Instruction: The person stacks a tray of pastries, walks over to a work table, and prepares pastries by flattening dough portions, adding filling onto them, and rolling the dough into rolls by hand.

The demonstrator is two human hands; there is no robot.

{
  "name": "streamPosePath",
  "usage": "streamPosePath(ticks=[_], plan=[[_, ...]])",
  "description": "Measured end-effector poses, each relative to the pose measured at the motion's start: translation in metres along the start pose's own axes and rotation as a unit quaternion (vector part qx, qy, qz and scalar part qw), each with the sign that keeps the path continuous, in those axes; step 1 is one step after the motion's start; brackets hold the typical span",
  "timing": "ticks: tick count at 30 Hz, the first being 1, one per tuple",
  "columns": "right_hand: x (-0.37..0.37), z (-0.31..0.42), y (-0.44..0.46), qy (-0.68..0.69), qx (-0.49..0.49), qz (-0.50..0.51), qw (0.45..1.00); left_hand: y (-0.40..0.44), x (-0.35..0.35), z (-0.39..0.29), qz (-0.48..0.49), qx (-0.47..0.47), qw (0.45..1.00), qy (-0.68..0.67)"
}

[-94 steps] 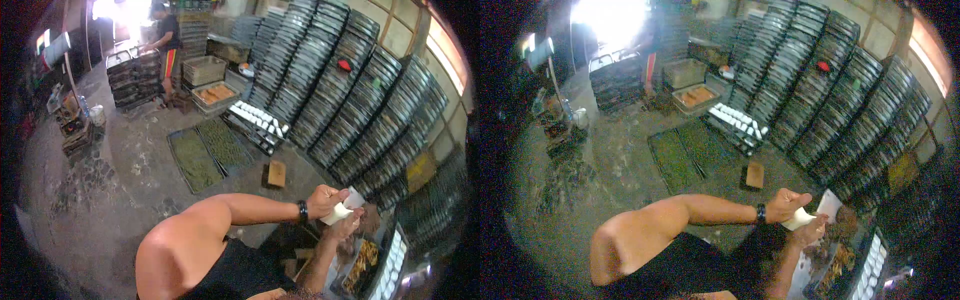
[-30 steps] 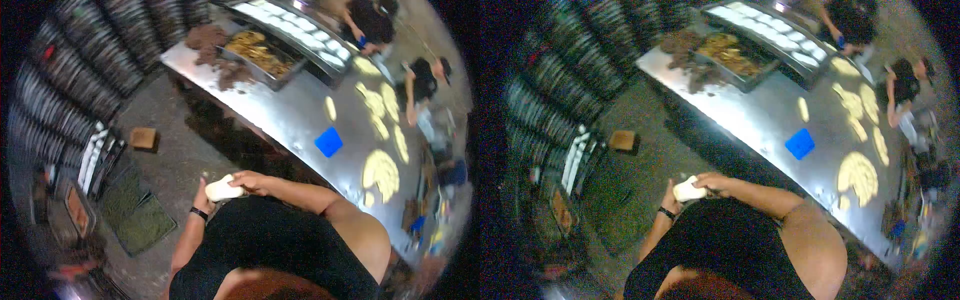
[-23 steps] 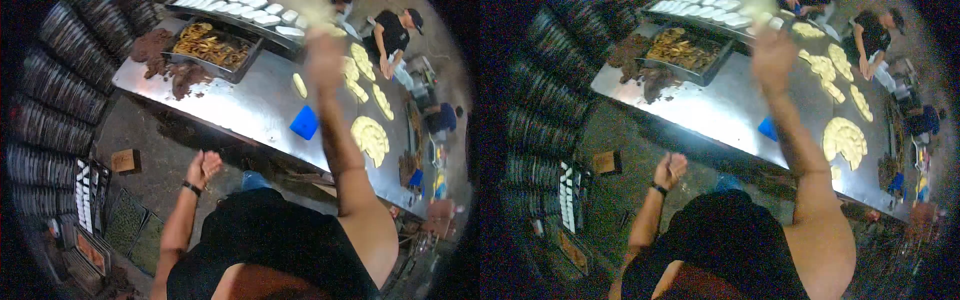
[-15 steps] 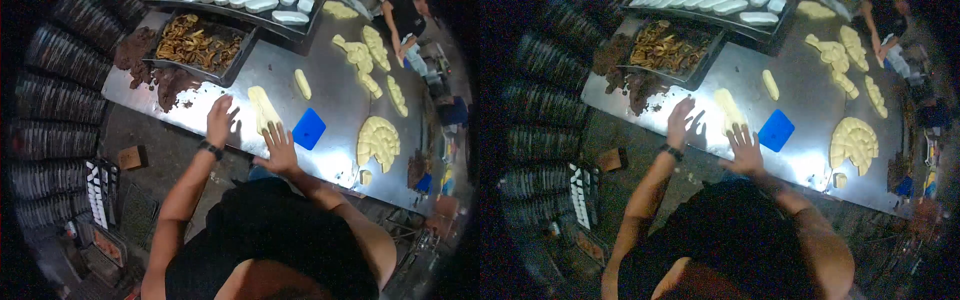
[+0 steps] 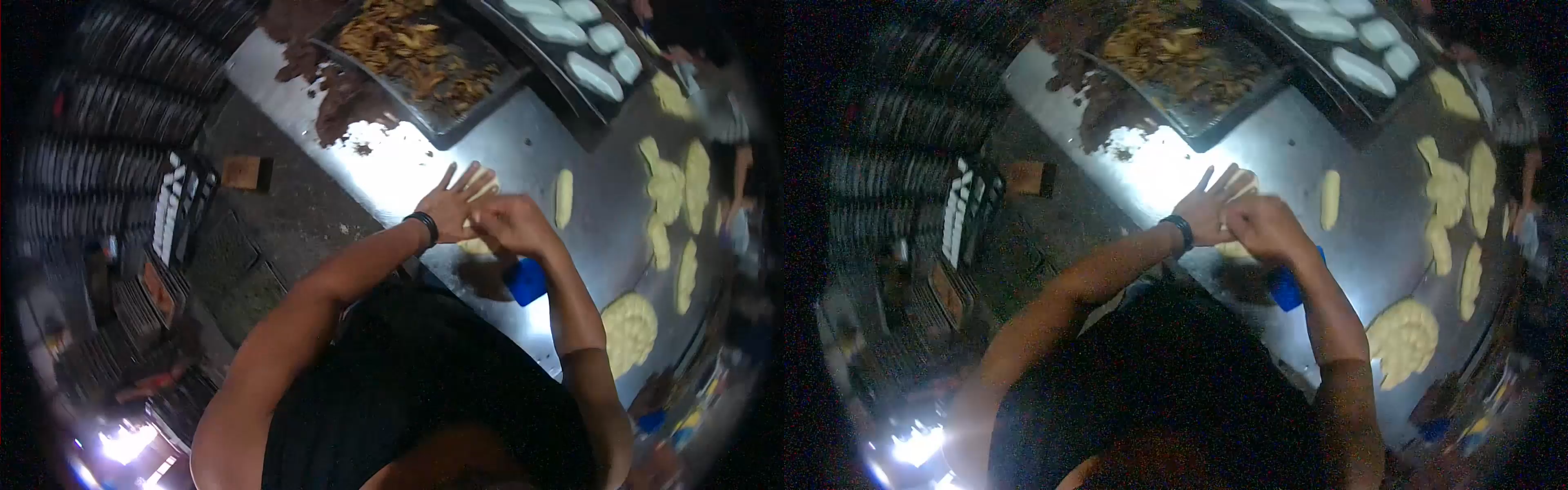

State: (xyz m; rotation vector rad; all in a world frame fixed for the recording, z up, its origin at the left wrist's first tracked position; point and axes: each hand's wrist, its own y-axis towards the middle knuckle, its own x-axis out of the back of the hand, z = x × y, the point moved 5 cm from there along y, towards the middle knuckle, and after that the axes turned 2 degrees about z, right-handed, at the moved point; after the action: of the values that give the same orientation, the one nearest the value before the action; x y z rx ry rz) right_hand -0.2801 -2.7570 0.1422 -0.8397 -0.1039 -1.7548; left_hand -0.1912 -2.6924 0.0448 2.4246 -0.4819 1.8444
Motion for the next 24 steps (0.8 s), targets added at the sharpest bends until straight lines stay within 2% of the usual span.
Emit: streamPosePath(ticks=[1, 2, 4, 5, 7, 9, 11, 12, 13, 14, 15, 16, 17, 18, 19, 20, 21, 24], plan=[[0.008, 0.017, 0.02, -0.004, 0.054, -0.089, 0.995, -0.003, 0.009, 0.0, 0.011, 0.003, 0.999, -0.037], [0.006, 0.026, 0.045, 0.052, 0.097, -0.118, 0.987, -0.004, 0.015, 0.003, 0.075, 0.027, 0.992, -0.103], [-0.006, 0.059, 0.09, 0.0, 0.177, -0.12, 0.977, -0.01, 0.023, 0.003, 0.192, 0.059, 0.949, -0.245], [-0.014, 0.075, 0.11, -0.023, 0.217, -0.122, 0.968, -0.008, 0.012, 0.007, 0.075, 0.062, 0.962, -0.254], [-0.033, 0.099, 0.143, -0.115, 0.284, -0.171, 0.936, -0.012, -0.028, 0.012, -0.158, 0.058, 0.954, -0.249], [-0.043, 0.112, 0.174, -0.182, 0.319, -0.217, 0.904, -0.06, 0.007, 0.027, -0.192, 0.075, 0.942, -0.264], [-0.048, 0.114, 0.202, -0.23, 0.316, -0.251, 0.886, -0.104, -0.005, 0.045, -0.339, 0.042, 0.914, -0.218], [-0.048, 0.113, 0.216, -0.223, 0.352, -0.278, 0.866, -0.139, 0.005, 0.054, -0.384, 0.075, 0.892, -0.227], [-0.05, 0.114, 0.224, -0.231, 0.317, -0.265, 0.881, -0.177, 0.015, 0.069, -0.428, 0.106, 0.867, -0.233], [-0.048, 0.117, 0.232, -0.239, 0.283, -0.253, 0.894, -0.207, -0.002, 0.094, -0.432, 0.126, 0.856, -0.254], [-0.047, 0.117, 0.24, -0.248, 0.248, -0.239, 0.906, -0.248, 0.003, 0.108, -0.432, 0.195, 0.846, -0.244], [-0.052, 0.111, 0.25, -0.277, 0.277, -0.256, 0.883, -0.286, -0.014, 0.127, -0.418, 0.265, 0.829, -0.259], [-0.055, 0.106, 0.255, -0.296, 0.271, -0.256, 0.879, -0.325, -0.024, 0.14, -0.414, 0.35, 0.788, -0.293], [-0.058, 0.103, 0.259, -0.315, 0.265, -0.255, 0.875, -0.363, -0.045, 0.154, -0.441, 0.387, 0.77, -0.252], [-0.06, 0.098, 0.26, -0.333, 0.256, -0.253, 0.872, -0.394, -0.053, 0.162, -0.459, 0.412, 0.743, -0.26], [-0.064, 0.089, 0.265, -0.36, 0.212, -0.203, 0.886, -0.42, -0.067, 0.167, -0.439, 0.447, 0.719, -0.299], [-0.066, 0.09, 0.262, -0.367, 0.215, -0.207, 0.881, -0.435, -0.07, 0.17, -0.415, 0.48, 0.697, -0.335], [-0.071, 0.089, 0.258, -0.405, 0.194, -0.195, 0.872, -0.434, -0.07, 0.175, -0.371, 0.489, 0.704, -0.359]])
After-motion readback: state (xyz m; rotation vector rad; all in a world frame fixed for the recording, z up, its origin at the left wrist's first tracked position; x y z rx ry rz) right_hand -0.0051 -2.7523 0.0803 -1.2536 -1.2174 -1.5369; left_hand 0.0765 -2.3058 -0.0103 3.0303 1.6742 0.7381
